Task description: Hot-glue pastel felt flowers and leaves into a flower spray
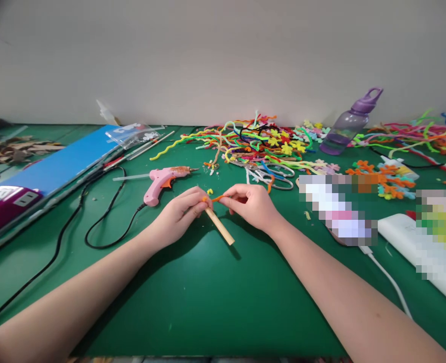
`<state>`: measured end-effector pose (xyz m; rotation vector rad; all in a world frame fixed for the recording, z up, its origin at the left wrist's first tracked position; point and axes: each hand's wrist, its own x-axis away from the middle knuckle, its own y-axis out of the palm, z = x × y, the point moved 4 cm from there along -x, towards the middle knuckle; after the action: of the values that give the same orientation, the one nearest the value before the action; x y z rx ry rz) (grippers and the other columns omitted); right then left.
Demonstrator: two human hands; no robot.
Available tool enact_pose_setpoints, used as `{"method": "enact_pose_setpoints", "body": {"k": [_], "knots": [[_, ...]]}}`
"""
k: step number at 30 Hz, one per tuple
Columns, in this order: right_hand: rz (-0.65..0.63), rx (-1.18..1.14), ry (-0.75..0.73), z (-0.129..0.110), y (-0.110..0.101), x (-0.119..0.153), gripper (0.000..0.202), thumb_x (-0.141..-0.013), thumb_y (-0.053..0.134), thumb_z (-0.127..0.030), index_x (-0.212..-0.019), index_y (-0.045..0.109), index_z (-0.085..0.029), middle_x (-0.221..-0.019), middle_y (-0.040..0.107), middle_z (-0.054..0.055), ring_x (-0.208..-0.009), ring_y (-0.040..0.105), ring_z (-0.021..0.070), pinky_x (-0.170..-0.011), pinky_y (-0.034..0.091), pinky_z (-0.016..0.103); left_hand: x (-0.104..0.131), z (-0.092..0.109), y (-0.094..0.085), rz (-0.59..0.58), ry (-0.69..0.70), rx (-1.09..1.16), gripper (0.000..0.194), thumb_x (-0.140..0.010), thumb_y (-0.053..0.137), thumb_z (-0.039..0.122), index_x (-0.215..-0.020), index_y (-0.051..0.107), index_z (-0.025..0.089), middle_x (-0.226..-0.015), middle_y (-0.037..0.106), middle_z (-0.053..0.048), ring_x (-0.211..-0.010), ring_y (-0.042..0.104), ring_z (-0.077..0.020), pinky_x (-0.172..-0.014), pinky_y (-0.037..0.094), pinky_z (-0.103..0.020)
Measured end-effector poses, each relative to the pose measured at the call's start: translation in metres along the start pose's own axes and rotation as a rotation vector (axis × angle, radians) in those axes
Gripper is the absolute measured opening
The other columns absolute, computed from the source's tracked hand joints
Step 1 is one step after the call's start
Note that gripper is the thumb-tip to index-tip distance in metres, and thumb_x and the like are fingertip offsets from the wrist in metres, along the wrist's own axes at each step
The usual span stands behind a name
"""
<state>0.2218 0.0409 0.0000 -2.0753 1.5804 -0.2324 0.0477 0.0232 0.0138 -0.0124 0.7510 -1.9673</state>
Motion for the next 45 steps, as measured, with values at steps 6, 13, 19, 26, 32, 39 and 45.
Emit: {"method": "enact_pose_setpoints", "body": {"k": [6,13,19,26,32,39,45], "knots": [[-0.013,-0.030,-0.054,-0.011,-0.003,0.004,0.025,-0.079,0.063,-0.040,-0.080,0.063,-0.015,-0.057,0.057,-0.001,-0.048,0.048,0.0086,-0.046,0.039,0.020,0.002,0.006,-0.003,0.108,0.100,-0.085,0.023,-0.095,0.041,0.024,-0.093,0.063,0.018,-0.091,0.056,-0.005,-0.085,0.055,-0.0156,-0.078,0.043,-0.026],[0.024,0.318,-0.265,-0.025,0.001,0.014,0.021,-0.080,0.061,-0.037,-0.075,0.056,-0.018,-0.052,0.041,-0.007,-0.046,0.033,0.0059,-0.047,0.028,0.020,0.004,-0.001,0.000,0.131,0.063,-0.200,0.029,-0.093,0.046,0.026,-0.117,0.061,0.021,-0.092,0.061,-0.006,-0.084,0.058,-0.0171,-0.078,0.045,-0.028],[0.112,0.601,-0.407,-0.042,0.013,0.024,0.014,-0.089,0.052,-0.029,-0.083,0.058,-0.017,-0.065,0.062,-0.001,-0.052,0.052,0.0090,-0.053,0.034,0.022,0.006,-0.003,0.003,0.125,0.040,-0.315,0.025,-0.091,0.048,0.030,-0.102,0.069,0.021,-0.092,0.064,-0.007,-0.083,0.059,-0.0186,-0.075,0.045,-0.028],[0.072,0.599,-0.511,-0.049,0.016,0.025,0.017,-0.094,0.044,-0.022,-0.096,0.061,-0.018,-0.091,0.071,0.005,-0.081,0.066,0.0158,-0.073,0.048,0.027,0.007,-0.005,-0.003,0.232,-0.105,-0.163,0.020,-0.089,0.052,0.032,-0.093,0.067,0.019,-0.079,0.065,-0.004,-0.067,0.060,-0.0159,-0.066,0.045,-0.027],[0.087,0.715,-0.711,-0.049,0.016,0.024,0.021,-0.092,0.045,-0.012,-0.103,0.062,-0.015,-0.112,0.067,0.008,-0.117,0.056,0.0196,-0.102,0.045,0.036,0.006,-0.012,-0.003,0.297,-0.270,0.318,0.022,-0.078,0.068,0.036,-0.076,0.058,0.017,-0.077,0.068,-0.001,-0.061,0.066,-0.0146,-0.063,0.050,-0.027],[0.121,0.650,-0.675,-0.046,0.011,0.024,0.019,-0.093,0.046,-0.018,-0.096,0.065,-0.017,-0.106,0.069,0.008,-0.101,0.064,0.0184,-0.087,0.052,0.033,0.004,-0.020,-0.001,0.264,-0.326,0.647,0.023,-0.075,0.072,0.034,-0.074,0.060,0.014,-0.066,0.068,0.000,-0.055,0.061,-0.0089,-0.060,0.046,-0.022],[0.055,0.499,-0.458,-0.032,0.012,0.020,0.016,-0.092,0.051,-0.026,-0.094,0.066,-0.019,-0.085,0.071,0.002,-0.072,0.065,0.0132,-0.066,0.047,0.025,0.005,-0.023,-0.003,0.242,-0.353,0.637,0.023,-0.070,0.077,0.031,-0.072,0.063,0.013,-0.068,0.070,-0.001,-0.055,0.061,-0.0086,-0.063,0.048,-0.023]]}}
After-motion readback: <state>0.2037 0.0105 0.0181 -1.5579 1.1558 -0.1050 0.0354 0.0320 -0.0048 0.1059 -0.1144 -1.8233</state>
